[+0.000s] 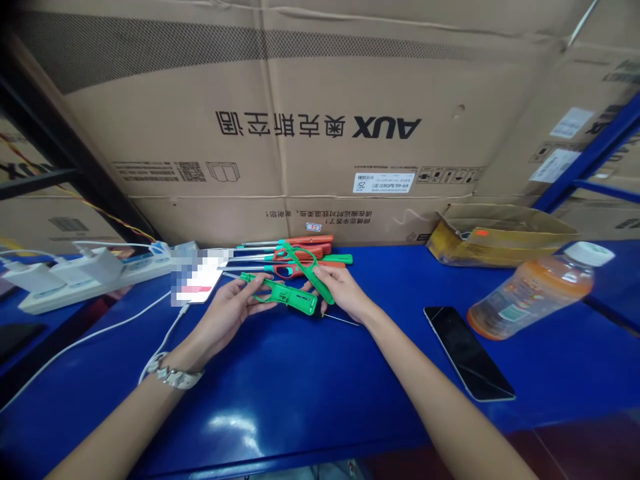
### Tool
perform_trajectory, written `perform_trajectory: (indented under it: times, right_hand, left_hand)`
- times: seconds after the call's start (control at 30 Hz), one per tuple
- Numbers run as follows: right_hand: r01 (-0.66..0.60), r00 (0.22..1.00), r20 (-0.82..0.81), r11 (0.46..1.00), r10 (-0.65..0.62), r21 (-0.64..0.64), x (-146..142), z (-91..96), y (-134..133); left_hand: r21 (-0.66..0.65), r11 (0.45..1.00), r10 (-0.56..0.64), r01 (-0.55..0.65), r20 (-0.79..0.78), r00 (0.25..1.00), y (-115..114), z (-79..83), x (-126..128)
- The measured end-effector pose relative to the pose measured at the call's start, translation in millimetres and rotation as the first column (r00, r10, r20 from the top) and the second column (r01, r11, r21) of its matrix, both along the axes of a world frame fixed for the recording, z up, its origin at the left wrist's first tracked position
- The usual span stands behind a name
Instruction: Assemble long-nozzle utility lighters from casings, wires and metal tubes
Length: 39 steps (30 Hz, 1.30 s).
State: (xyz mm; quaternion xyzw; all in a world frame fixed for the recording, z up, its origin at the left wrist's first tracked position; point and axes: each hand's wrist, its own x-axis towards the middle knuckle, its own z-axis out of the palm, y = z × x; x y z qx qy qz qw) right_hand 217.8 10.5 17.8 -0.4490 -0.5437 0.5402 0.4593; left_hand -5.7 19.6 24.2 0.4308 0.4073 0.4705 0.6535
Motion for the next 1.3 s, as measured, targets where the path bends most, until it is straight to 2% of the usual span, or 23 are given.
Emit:
perform_trajectory:
  times: [0.13, 0.4, 0.53, 0.67, 0.73, 0.8, 0.9, 1.0, 1.07, 1.13, 1.3]
  right_hand:
    - [0.035, 0.996, 0.079, 0.998, -0.039, 0.043, 0, -2.6, 1]
    - [0.016, 0.994, 0.106, 0.997, -0.024, 0.076, -1, -7.6, 5]
    - [0.05, 0.983, 0.172, 0.993, -0.069, 0.111, -3, -9.4, 4]
    - [0.05, 0.991, 0.119, 0.986, -0.069, 0.158, -1, -9.8, 9]
    - [0.019, 0.982, 0.182, 0.982, -0.054, 0.19, 1, -5.9, 17]
    - [0.001, 0.917, 0.385, 0.963, -0.109, 0.269, 2, 2.1, 28]
    - [-0.037, 0.677, 0.668, 0.893, -0.308, 0.449, -2, 16.4, 46]
    - [-0.2, 0.491, 0.782, 0.824, -0.384, 0.531, -9, 22.3, 62]
    - [-0.286, 0.419, 0.811, 0.789, -0.408, 0.545, -12, 18.9, 67]
    - [-0.315, 0.403, 0.821, 0.781, -0.405, 0.54, -12, 12.8, 68]
    - [-0.223, 0.5, 0.76, 0.786, -0.416, 0.577, -9, 5.8, 41]
  left_hand:
    - [-0.042, 0.999, 0.035, -0.034, 0.019, 0.999, -1, 0.8, 2]
    - [-0.071, 0.996, 0.063, -0.062, 0.019, 0.998, -3, 3.1, 3]
    - [-0.078, 0.995, 0.062, -0.061, 0.008, 0.998, -2, 3.3, 2]
    - [-0.06, 0.991, 0.113, -0.116, -0.051, 0.992, 2, 0.2, -3]
    - [-0.042, 0.988, 0.144, -0.148, -0.091, 0.985, 4, -2.0, -5]
    - [-0.035, 0.988, 0.148, -0.153, -0.113, 0.982, 5, -3.9, -7]
    - [-0.047, 0.988, 0.14, -0.147, -0.136, 0.981, 5, -5.2, -6]
    - [-0.059, 0.987, 0.138, -0.147, -0.14, 0.981, 5, -5.2, -6]
    - [-0.062, 0.987, 0.14, -0.149, -0.122, 0.983, 5, -5.0, -6]
    - [-0.06, 0.988, 0.136, -0.142, -0.099, 0.986, 6, -4.9, -7]
    - [-0.079, 0.99, 0.111, -0.118, -0.087, 0.99, 7, -4.1, -9]
